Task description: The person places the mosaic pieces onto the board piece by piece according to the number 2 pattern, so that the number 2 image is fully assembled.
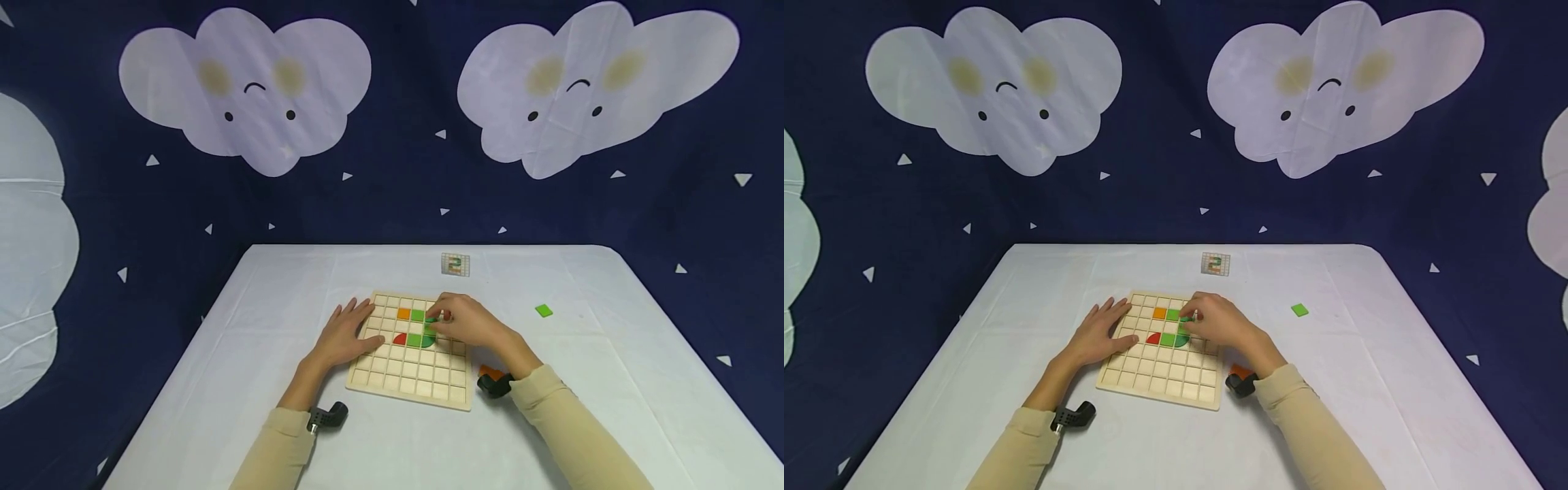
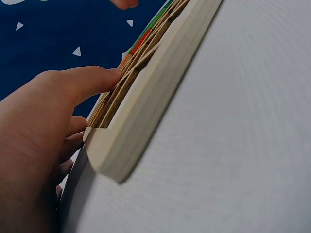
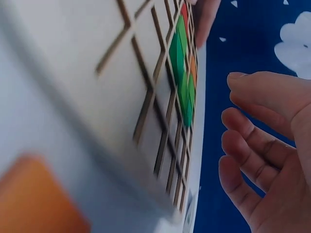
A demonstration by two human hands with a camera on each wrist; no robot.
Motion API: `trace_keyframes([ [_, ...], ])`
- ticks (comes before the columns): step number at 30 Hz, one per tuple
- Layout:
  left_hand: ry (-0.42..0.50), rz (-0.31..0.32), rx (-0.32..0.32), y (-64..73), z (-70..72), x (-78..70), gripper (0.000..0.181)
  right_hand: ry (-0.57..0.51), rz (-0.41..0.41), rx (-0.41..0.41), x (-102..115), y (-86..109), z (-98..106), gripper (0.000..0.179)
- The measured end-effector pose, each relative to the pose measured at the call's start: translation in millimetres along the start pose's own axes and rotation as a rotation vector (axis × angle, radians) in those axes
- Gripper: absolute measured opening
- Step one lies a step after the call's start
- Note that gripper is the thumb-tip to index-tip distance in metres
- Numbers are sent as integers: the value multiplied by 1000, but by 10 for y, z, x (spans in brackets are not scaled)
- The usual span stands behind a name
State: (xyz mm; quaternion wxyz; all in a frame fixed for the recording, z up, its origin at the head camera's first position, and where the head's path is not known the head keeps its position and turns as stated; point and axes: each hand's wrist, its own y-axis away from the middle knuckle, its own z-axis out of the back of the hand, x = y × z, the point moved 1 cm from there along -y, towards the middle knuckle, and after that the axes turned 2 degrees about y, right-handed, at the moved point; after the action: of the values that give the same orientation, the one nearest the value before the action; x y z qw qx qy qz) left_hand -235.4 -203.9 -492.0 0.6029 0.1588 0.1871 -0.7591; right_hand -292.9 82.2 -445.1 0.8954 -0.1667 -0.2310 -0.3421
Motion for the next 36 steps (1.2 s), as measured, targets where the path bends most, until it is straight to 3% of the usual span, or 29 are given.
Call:
trace_keyframes([
  [7, -10, 5, 0, -7, -13, -7, 83, -7, -73, -38, -216, 159, 123, 40],
  [24, -4, 17, -3, 4, -14, -8, 82, 54, -135, -137, -688, 558, 370, 33],
  [36, -11, 23, 1, -1, -13, -12, 83, 33, -199, -175, -872, 699, 519, 34],
])
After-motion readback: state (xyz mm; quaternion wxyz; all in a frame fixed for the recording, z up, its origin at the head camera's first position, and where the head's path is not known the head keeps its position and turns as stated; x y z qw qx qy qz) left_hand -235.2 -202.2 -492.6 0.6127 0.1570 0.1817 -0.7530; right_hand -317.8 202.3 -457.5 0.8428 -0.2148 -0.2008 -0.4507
